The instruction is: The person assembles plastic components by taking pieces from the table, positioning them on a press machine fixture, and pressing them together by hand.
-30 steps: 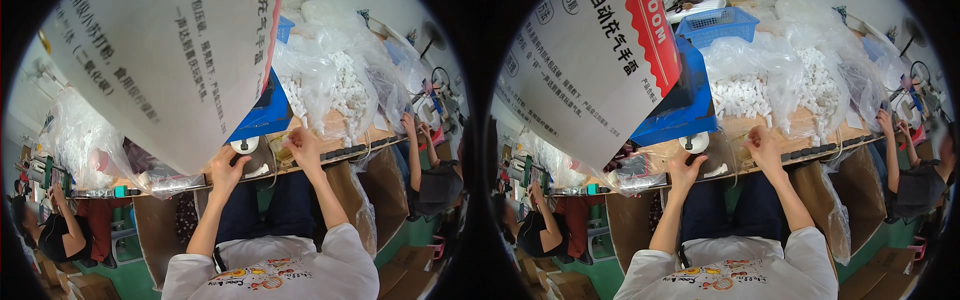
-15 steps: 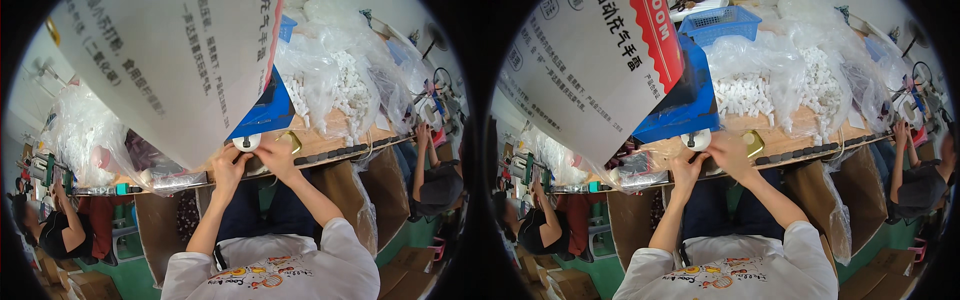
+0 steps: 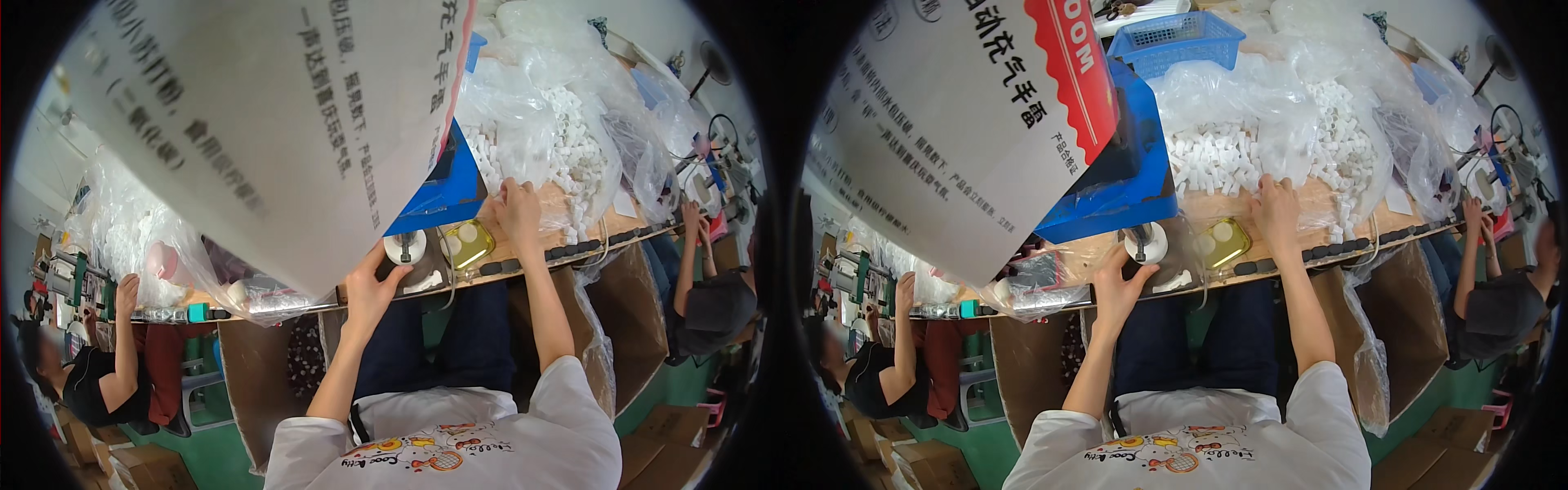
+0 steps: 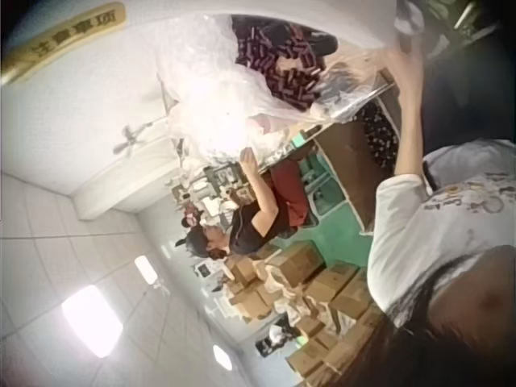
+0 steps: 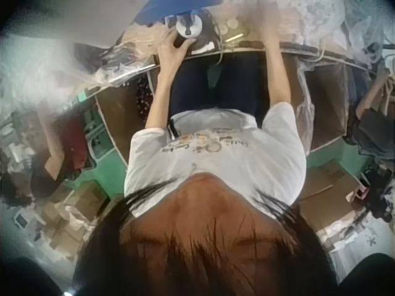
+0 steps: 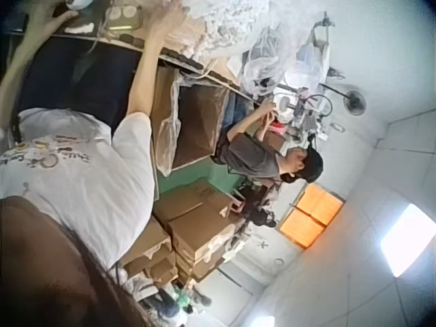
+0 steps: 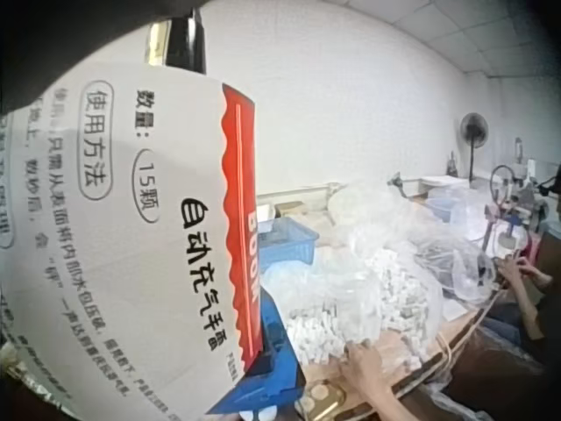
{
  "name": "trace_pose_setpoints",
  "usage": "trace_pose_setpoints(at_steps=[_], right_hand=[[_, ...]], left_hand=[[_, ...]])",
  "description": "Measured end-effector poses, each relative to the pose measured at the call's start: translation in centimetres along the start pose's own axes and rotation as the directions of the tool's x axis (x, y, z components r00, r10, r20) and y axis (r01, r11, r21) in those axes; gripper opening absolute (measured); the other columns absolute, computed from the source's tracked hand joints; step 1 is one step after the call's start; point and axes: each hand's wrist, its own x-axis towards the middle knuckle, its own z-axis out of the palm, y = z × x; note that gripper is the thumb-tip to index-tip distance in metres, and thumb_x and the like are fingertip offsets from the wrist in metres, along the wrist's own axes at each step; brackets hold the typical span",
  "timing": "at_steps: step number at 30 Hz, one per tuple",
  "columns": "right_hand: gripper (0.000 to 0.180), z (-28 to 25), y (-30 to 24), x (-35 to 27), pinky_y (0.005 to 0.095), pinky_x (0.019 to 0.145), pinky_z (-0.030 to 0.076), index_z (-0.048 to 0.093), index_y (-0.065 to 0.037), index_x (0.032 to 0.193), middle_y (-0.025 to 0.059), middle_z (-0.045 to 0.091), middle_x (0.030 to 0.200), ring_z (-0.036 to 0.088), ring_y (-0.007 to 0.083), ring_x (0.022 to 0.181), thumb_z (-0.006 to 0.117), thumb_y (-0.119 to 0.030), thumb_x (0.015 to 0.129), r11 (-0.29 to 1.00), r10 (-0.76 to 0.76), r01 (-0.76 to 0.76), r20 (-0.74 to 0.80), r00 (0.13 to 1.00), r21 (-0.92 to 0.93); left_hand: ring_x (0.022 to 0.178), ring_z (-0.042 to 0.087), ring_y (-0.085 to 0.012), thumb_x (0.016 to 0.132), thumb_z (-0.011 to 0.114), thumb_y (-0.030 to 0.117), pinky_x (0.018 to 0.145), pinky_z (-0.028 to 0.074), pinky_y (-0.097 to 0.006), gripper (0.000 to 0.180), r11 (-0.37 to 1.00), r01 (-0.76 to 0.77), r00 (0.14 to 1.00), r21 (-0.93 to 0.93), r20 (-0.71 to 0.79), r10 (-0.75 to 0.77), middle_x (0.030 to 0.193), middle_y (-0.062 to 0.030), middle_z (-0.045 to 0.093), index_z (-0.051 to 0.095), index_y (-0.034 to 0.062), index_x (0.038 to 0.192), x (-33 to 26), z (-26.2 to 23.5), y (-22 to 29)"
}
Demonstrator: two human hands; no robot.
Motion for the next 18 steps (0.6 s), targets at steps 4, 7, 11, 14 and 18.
trace_pose_setpoints(at_steps=[4, 7, 11, 14, 18], right_hand=[[0.02, 0.9, -1.3, -0.5, 0.0419, 0.075, 0.052, 0.063, -0.002, 0.099, 0.0165, 0.068, 0.085, 0.065, 0.0365, 0.088, 0.073, -0.007, 0.083, 0.998, -0.065, 0.065, -0.053, 0.996, -0.016], [0.019, 0.7, -2.9, -1.0, 0.0389, 0.073, 0.053, 0.065, -0.001, 0.1, 0.0162, 0.068, 0.087, 0.066, 0.0358, 0.085, 0.072, -0.006, 0.083, 0.897, 0.056, -0.034, -0.037, 0.998, 0.44], [0.016, -3.8, -9.0, -2.8, 0.0392, 0.074, 0.053, 0.068, 0.0, 0.1, 0.0176, 0.069, 0.09, 0.067, 0.037, 0.085, 0.067, -0.003, 0.084, 0.681, -0.055, -0.131, 0.228, 0.972, 0.721], [0.015, -3.9, -11.6, -3.7, 0.0416, 0.076, 0.053, 0.069, 0.0, 0.099, 0.0188, 0.069, 0.09, 0.066, 0.0384, 0.085, 0.067, -0.004, 0.085, 0.646, -0.244, -0.04, 0.256, 0.935, 0.762], [0.015, -2.5, -12.9, -4.1, 0.0459, 0.074, 0.053, 0.069, -0.001, 0.095, 0.0189, 0.07, 0.092, 0.066, 0.0396, 0.086, 0.069, -0.009, 0.083, 0.71, -0.462, 0.211, 0.218, 0.859, 0.672]], left_hand=[[0.109, 0.067, -0.0314, 0.072, 0.083, 0.003, 0.092, 0.051, -0.037, 0.03, 0.999, -0.001, 1.0, -0.032, -0.01, 0.001, 0.111, -0.0166, 0.073, 0.075, -0.0005, 0.101, 0.6, 0.2, -1.2], [0.107, 0.068, -0.0266, 0.073, 0.083, 0.004, 0.091, 0.05, -0.035, 0.032, 0.993, 0.068, 0.998, -0.099, -0.003, -0.069, 0.109, -0.0146, 0.074, 0.075, -0.0007, 0.103, 0.4, -1.3, 0.4], [0.078, 0.071, -0.0304, 0.073, 0.082, 0.012, 0.074, 0.053, -0.039, 0.035, 0.944, 0.04, 0.937, 0.327, 0.315, -0.148, 0.087, -0.0163, 0.074, 0.074, 0.0039, 0.106, -1.7, -11.0, 3.9], [0.099, 0.067, -0.0377, 0.066, 0.086, 0.017, 0.084, 0.051, -0.046, 0.044, 0.575, 0.172, 0.928, 0.8, 0.065, -0.368, 0.101, -0.0162, 0.073, 0.074, 0.0077, 0.107, -4.4, -16.8, 5.1], [0.096, 0.065, -0.0435, 0.087, 0.067, 0.021, 0.086, 0.05, -0.048, 0.025, 0.79, 0.407, 0.913, 0.458, -0.183, -0.365, 0.095, -0.024, 0.07, 0.068, -0.0025, 0.096, 1.6, -14.6, 1.0]])
